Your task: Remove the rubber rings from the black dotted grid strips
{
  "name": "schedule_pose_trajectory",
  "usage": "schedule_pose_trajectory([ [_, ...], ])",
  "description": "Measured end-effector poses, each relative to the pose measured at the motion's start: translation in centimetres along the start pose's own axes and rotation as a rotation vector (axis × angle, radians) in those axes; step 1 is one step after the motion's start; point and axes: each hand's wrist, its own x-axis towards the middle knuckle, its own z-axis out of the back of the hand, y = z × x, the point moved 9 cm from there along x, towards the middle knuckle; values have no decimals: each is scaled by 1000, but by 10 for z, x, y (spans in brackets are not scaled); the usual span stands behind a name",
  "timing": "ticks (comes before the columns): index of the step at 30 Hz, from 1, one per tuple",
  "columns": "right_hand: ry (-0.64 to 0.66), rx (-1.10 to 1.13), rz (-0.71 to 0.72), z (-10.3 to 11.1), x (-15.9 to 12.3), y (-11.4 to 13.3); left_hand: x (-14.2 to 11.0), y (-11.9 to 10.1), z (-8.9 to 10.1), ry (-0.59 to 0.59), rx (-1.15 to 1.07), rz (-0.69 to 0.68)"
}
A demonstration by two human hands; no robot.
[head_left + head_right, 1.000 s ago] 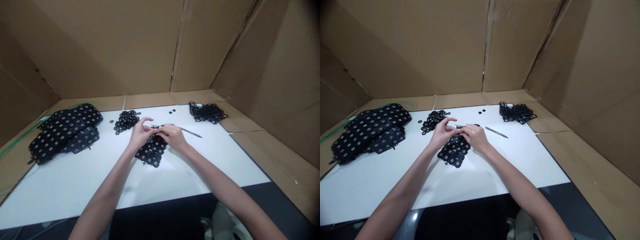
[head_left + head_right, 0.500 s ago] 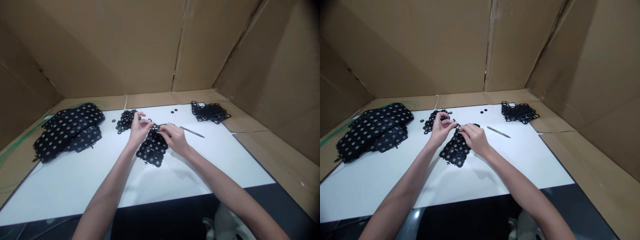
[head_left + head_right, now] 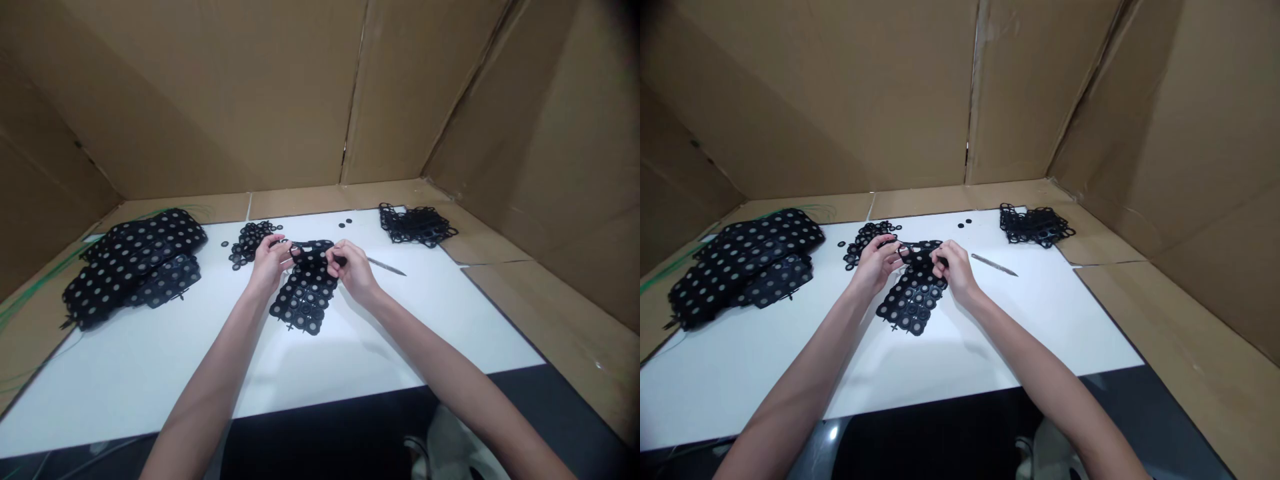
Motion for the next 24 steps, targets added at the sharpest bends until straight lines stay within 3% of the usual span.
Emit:
schedule_pose_trajectory([
  [7, 58, 189, -197, -12, -5, -17, -5, 4, -9, 28, -40, 66],
  [18, 95, 240, -311, -15, -4, -25, -8, 1, -14, 106, 173, -75],
  [24, 247, 259, -318, -27, -9, -20, -13, 3, -15, 50, 79, -30],
])
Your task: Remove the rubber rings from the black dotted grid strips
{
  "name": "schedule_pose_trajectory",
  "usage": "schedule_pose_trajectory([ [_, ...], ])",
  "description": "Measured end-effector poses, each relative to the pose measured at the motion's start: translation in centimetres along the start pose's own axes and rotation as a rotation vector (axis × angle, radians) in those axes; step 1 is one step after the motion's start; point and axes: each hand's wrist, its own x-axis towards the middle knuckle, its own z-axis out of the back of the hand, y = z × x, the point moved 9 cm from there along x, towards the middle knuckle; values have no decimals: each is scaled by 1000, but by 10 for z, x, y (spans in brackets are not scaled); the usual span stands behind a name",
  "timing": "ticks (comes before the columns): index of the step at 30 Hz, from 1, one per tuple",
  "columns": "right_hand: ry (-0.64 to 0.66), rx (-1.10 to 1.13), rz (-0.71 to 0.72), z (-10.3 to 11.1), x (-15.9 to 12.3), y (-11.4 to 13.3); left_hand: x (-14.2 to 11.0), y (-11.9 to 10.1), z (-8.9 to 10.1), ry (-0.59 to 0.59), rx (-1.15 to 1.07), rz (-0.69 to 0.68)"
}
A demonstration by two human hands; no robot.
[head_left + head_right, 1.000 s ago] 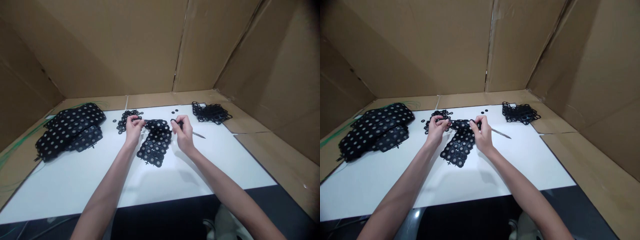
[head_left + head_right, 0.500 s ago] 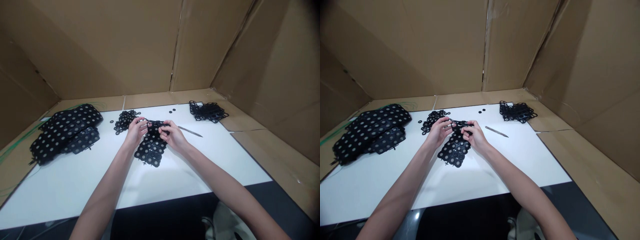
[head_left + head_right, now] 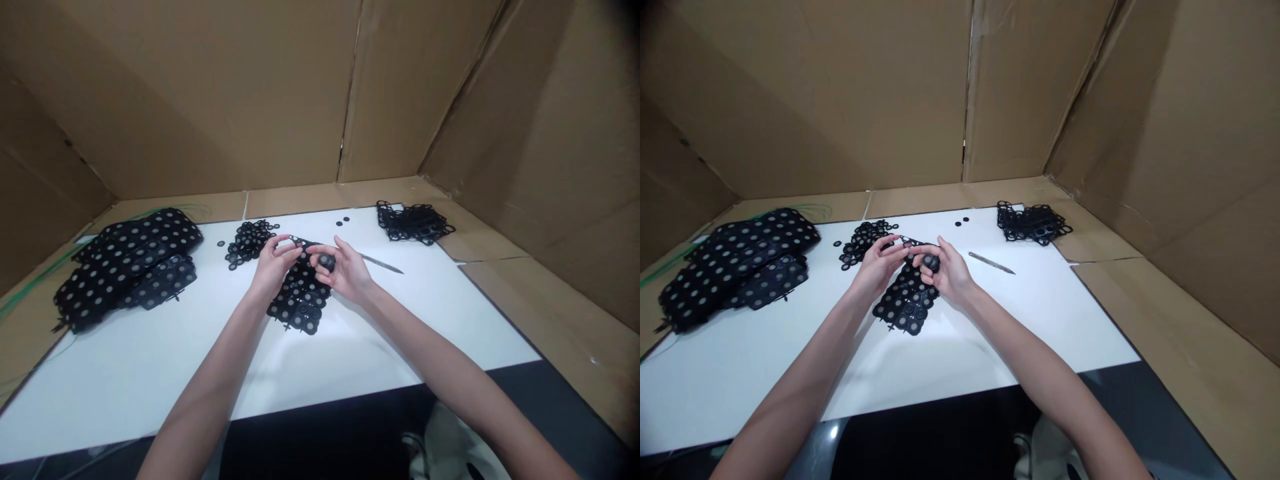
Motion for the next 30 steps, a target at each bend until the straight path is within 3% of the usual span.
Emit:
schedule_pose_trajectory([
  [5, 72, -44, -11, -11, -5, 2, -8, 5, 3, -87, 19, 85],
  [12, 50, -97, -5, -6, -2, -2, -3, -7, 16, -132, 215, -132],
  [14, -27, -274, 71, 3, -1, 4, -2, -5, 16, -124, 253, -89],
  [17, -167, -838, 369, 5, -8, 30, -3, 3, 11, -79, 201, 53],
  [19, -164, -1242, 564, -8, -15, 39, -5, 8, 9, -66, 147, 124],
  [21, -128, -1513, 657, -17, -18, 37, -7, 10, 9, -73, 130, 159],
  [25, -157, -1740, 739, -20, -19, 33, -10, 15, 10, -87, 155, 207],
  [30, -123, -1933, 903, -33, -27, 24, -12, 14, 12, -132, 179, 167],
])
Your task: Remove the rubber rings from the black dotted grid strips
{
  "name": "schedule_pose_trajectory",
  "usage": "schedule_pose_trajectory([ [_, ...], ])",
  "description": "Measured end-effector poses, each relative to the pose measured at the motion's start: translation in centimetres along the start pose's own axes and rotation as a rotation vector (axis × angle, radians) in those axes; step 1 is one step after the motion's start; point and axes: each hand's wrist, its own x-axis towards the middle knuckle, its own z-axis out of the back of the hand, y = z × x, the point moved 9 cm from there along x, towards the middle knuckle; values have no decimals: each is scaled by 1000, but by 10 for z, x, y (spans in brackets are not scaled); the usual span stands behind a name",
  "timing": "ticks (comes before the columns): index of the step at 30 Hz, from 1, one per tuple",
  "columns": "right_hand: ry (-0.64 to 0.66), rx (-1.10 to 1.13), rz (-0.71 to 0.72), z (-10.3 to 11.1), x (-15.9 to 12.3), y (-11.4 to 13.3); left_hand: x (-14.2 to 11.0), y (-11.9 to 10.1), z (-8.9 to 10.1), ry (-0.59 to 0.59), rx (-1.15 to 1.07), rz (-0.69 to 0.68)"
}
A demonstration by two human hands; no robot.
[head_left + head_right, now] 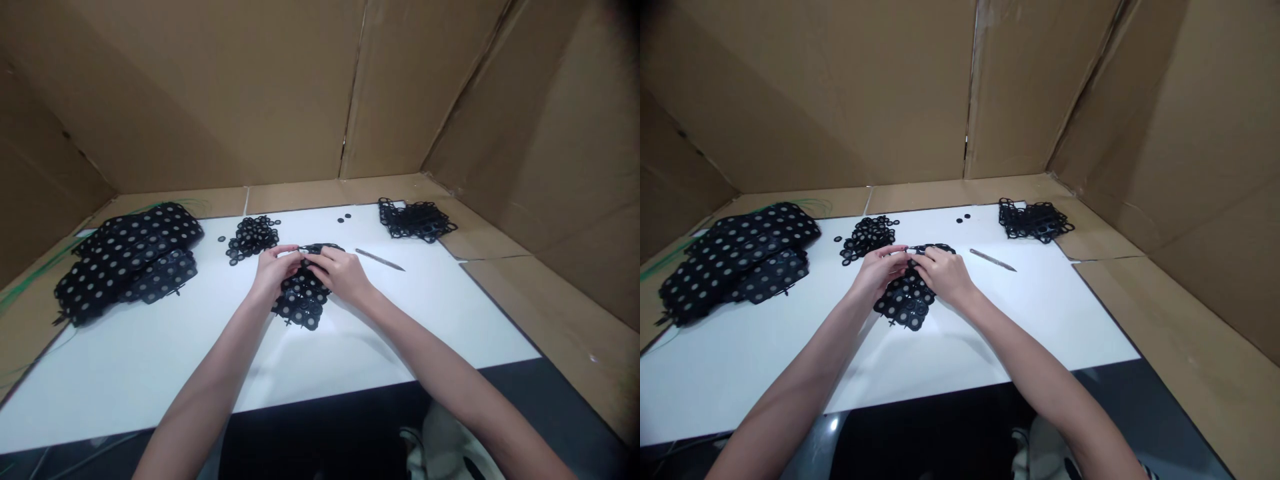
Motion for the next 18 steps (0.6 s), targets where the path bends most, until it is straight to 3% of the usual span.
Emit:
schedule_pose_trajectory([
  [6, -2, -60, 28, 0, 0, 5, 0, -2, -4, -17, 48, -86],
  [12, 18, 12, 33, -4, 0, -1, -7, -14, -14, 67, 174, -267],
  [18, -32, 212, -13, 7, 2, -2, -8, -35, -5, -42, 312, -506],
])
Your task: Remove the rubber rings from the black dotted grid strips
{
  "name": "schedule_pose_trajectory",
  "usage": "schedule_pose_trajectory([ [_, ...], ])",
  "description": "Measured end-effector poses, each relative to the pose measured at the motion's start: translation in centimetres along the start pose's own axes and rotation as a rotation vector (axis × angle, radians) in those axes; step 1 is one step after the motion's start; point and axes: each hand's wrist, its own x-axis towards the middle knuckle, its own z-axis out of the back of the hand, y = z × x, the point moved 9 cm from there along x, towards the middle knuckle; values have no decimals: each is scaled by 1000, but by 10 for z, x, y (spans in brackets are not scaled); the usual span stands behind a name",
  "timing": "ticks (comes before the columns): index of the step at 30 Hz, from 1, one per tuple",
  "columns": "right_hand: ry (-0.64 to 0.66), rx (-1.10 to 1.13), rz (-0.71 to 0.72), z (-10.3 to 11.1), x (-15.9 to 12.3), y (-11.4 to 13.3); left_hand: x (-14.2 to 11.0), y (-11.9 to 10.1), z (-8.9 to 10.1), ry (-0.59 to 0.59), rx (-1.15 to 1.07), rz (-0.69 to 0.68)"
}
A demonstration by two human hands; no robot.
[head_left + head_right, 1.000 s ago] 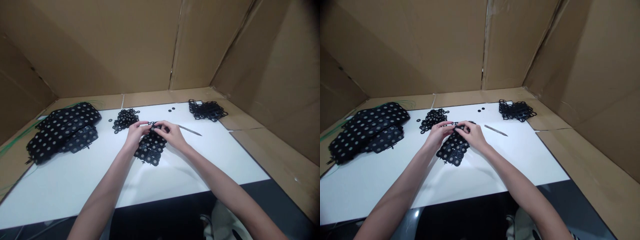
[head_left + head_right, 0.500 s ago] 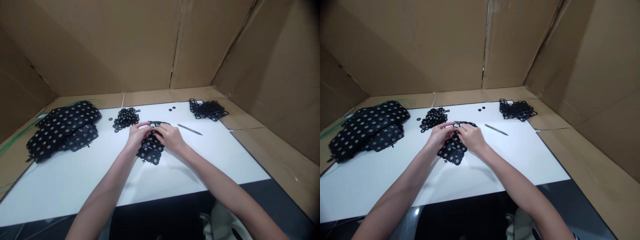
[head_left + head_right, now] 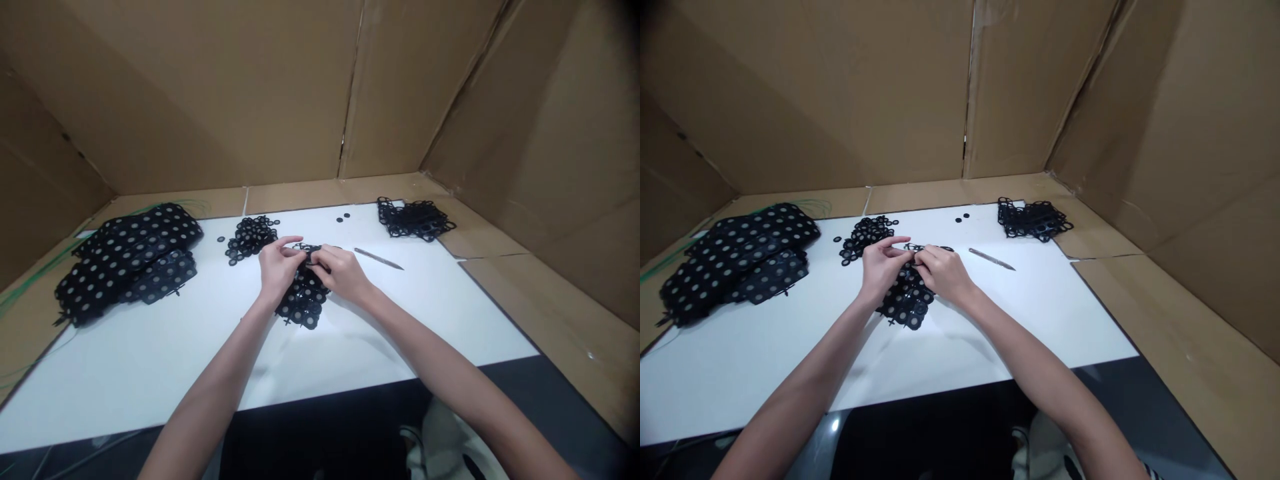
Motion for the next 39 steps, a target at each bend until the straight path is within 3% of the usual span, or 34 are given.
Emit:
schedule_pose_trajectory([
  [4, -45, 130, -86, 5, 2, -4, 1, -2, 6, -99, -50, 7],
  [8, -78, 137, -83, 8, 2, -1, 0, -6, 9, -187, -38, -44],
  [12, -205, 195, -90, 22, 0, 3, 8, 13, 29, -327, -67, 38],
  [15, -225, 314, -258, 23, -2, -10, 16, 28, 29, -266, -203, 140],
  [18, -99, 460, -478, 6, -5, -28, 19, 29, 17, -142, -339, 156],
  [20, -69, 491, -542, 2, -7, -34, 18, 27, 7, -68, -392, 149],
  [24, -67, 443, -479, 5, -4, -34, 14, 26, -3, -7, -321, 132],
  [31, 51, 279, -410, -6, -2, -38, 8, 26, -10, 61, -236, 174],
  [39, 117, -21, -209, -10, 0, -30, 5, 28, -12, 48, -232, 250],
])
